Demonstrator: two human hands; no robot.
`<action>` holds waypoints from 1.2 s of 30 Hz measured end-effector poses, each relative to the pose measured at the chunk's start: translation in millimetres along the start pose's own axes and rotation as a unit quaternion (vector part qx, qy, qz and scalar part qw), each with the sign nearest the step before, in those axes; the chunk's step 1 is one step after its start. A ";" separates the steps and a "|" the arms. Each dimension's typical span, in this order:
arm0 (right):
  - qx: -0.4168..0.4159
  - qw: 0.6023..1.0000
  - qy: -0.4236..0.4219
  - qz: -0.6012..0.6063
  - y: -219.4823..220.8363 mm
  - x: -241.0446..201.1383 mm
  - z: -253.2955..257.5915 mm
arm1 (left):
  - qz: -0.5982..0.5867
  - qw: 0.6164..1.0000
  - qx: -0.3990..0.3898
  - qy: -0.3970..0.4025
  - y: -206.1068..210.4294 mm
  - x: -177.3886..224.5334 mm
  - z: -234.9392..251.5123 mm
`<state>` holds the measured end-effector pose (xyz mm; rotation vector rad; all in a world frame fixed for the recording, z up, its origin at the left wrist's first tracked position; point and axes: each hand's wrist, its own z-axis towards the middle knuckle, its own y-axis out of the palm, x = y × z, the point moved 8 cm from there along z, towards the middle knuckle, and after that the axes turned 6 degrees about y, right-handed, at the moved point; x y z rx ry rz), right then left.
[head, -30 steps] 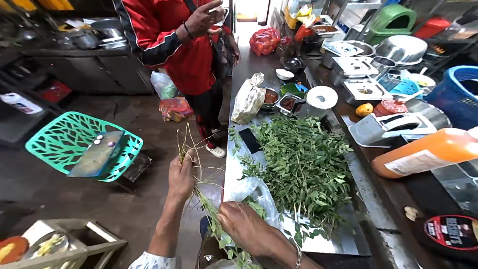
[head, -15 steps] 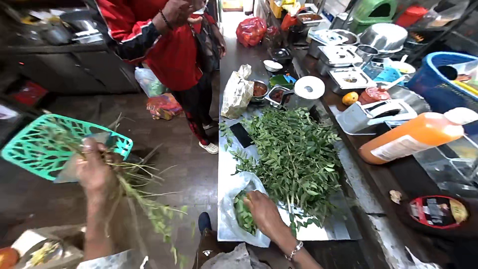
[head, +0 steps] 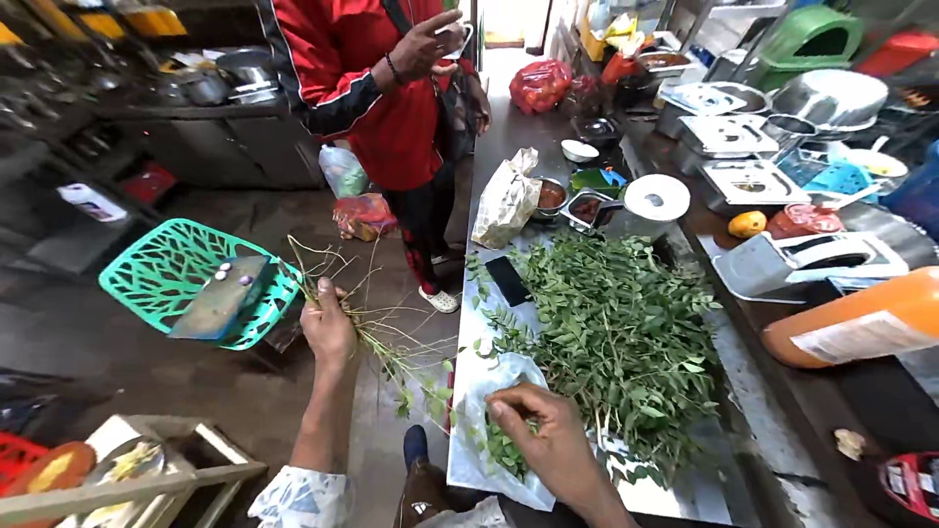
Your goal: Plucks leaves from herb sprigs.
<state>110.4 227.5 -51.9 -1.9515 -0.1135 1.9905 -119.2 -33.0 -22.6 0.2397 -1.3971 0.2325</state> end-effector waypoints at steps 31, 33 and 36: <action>-0.263 0.914 0.273 0.145 122.3 54.1 -14.1 | 0.110 0.990 0.049 -0.079 16.2 -54.8 -30.3; -0.252 0.924 0.243 0.154 112.5 53.2 -26.1 | 0.129 0.987 0.057 -0.083 11.3 -53.5 -26.1; -0.226 0.944 0.200 0.133 88.9 50.0 -52.6 | 0.143 0.984 0.080 -0.064 -10.3 -51.4 3.5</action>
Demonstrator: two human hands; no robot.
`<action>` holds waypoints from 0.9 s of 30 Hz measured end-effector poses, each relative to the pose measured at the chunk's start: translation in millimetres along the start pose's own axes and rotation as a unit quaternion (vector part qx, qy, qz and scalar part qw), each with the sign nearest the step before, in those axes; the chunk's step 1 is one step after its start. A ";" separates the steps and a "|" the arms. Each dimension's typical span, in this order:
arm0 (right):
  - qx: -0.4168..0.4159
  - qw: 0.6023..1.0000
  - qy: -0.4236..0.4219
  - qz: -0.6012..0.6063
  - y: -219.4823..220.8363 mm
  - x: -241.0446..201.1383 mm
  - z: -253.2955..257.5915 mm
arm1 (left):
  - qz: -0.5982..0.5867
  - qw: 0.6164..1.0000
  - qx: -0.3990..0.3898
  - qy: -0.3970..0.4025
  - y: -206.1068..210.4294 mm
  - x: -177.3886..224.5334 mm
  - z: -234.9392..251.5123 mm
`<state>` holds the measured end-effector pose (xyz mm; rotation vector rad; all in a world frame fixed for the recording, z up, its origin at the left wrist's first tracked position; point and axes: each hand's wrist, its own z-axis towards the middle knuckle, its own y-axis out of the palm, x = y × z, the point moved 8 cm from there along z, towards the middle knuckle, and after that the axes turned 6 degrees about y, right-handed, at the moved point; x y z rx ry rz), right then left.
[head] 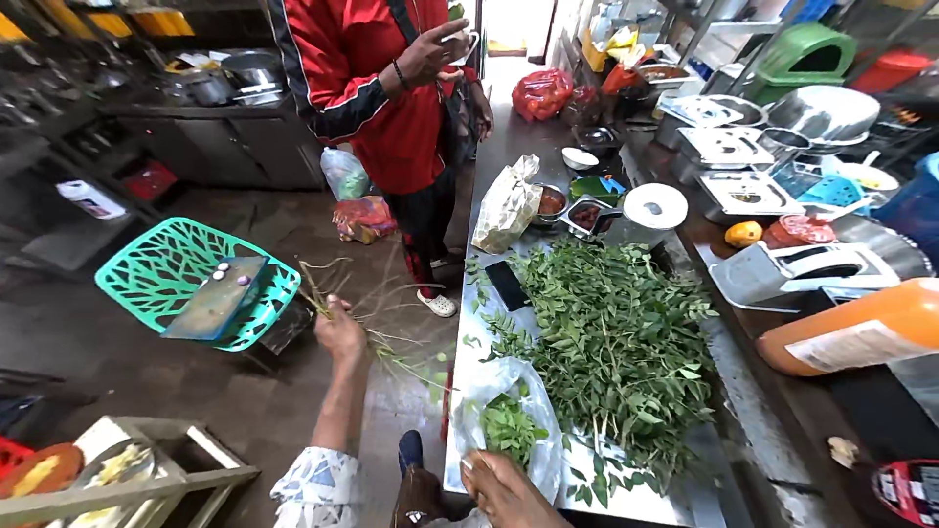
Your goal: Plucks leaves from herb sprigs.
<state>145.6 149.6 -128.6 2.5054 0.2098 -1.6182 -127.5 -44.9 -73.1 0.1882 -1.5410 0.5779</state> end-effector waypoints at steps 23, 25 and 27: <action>0.350 0.811 -0.328 -0.334 -67.2 -143.4 -41.0 | 0.001 0.985 -0.060 0.163 7.9 72.2 -34.6; 0.296 0.800 -0.335 -0.401 -41.3 -147.7 -18.0 | 0.021 0.982 -0.077 0.172 13.5 77.6 -44.3; 0.271 0.788 -0.288 -0.471 -26.6 -141.6 5.7 | 0.035 0.978 -0.088 0.187 17.1 82.9 -52.2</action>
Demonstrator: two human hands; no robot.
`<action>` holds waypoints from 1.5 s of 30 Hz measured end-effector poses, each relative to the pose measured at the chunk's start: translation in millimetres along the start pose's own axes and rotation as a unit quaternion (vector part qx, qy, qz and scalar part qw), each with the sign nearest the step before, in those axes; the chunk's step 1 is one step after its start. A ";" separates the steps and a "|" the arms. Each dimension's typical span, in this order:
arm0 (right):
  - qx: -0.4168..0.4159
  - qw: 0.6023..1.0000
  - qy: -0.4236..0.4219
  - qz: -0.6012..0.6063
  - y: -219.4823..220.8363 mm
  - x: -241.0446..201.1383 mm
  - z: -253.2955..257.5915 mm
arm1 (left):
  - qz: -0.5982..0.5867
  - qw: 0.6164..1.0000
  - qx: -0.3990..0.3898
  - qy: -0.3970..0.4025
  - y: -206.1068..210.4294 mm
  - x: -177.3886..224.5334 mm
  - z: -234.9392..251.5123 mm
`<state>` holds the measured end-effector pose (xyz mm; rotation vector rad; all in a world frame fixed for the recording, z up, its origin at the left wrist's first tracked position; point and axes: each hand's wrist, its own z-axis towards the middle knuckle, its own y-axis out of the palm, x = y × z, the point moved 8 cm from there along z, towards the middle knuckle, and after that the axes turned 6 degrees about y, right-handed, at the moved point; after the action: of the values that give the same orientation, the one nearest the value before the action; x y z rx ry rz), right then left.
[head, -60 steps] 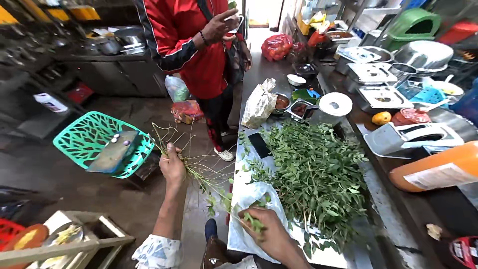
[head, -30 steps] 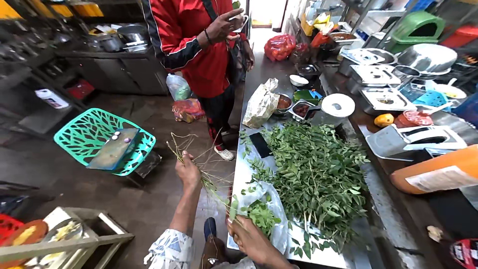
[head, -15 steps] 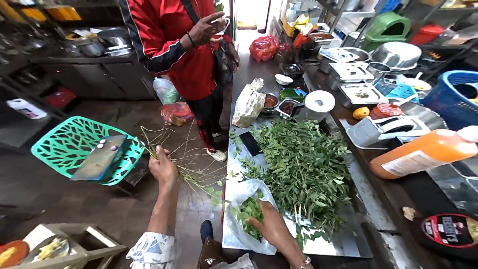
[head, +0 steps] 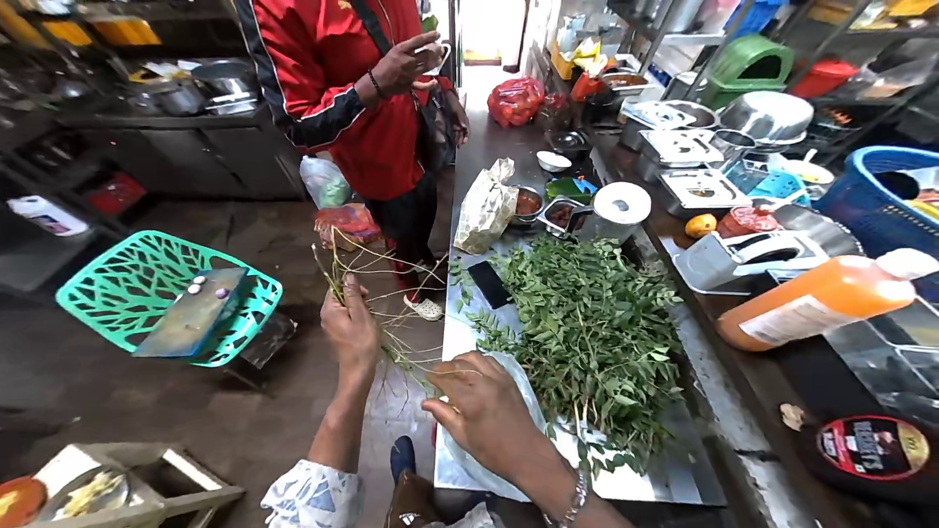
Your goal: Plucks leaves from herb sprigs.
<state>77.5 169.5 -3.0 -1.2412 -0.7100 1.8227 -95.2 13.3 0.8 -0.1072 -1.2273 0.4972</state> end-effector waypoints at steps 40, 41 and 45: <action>-0.093 0.948 0.306 0.008 46.2 134.8 -113.0 | -0.366 0.928 -0.048 -0.044 -60.9 -65.0 23.0; -0.055 0.953 0.297 0.032 37.3 134.4 -110.1 | -0.396 0.915 -0.057 -0.050 -57.4 -62.9 17.0; 0.039 0.958 0.232 0.164 12.9 106.8 -88.6 | -0.514 0.849 -0.110 -0.063 -37.6 -44.0 1.5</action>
<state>135.2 254.9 -96.8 -1.7306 -0.1747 1.6927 -95.8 -38.9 -24.4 0.3893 -1.2774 -0.5873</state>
